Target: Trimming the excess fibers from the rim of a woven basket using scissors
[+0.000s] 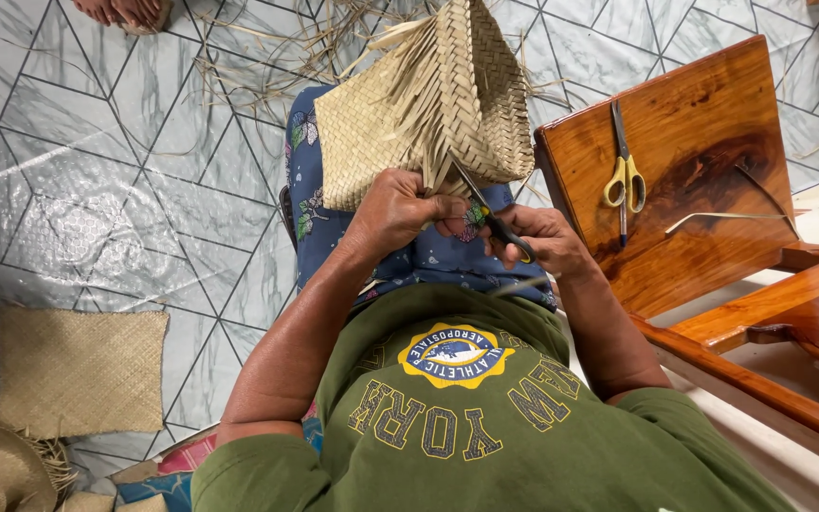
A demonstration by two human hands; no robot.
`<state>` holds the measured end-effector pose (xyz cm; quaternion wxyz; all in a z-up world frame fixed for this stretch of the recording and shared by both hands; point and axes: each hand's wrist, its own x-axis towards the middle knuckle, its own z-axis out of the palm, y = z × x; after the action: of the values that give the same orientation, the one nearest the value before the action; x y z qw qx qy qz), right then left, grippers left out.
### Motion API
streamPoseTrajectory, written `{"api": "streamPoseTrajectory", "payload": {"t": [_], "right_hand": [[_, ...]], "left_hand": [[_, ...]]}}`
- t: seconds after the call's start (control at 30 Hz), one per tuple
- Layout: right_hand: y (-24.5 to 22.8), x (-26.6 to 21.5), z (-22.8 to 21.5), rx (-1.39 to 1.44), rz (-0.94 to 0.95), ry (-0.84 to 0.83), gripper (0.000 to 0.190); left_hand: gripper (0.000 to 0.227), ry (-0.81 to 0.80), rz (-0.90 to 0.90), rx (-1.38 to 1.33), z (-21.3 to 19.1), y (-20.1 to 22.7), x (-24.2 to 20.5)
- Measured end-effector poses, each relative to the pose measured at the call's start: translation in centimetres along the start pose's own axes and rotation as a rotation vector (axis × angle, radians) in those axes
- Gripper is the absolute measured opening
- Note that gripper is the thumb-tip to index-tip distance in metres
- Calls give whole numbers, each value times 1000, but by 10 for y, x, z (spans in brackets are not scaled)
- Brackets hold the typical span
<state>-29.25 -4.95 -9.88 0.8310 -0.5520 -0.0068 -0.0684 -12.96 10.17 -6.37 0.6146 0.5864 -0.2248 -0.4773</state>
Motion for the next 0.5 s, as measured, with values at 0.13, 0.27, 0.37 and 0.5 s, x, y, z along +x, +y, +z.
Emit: {"api": "streamPoseTrajectory", "payload": {"t": [0.13, 0.27, 0.37, 0.5], "right_hand": [[8, -3, -3, 26, 20, 23, 30], [13, -8, -9, 31, 13, 39, 29], [14, -10, -10, 53, 0, 41, 27], [11, -8, -10, 63, 5, 23, 27]], "left_hand": [[20, -11, -10, -39, -1, 3, 0], [18, -23, -20, -44, -4, -7, 5], [17, -25, -24, -66, -8, -3, 1], [13, -307, -186, 403, -16, 24, -19]]}}
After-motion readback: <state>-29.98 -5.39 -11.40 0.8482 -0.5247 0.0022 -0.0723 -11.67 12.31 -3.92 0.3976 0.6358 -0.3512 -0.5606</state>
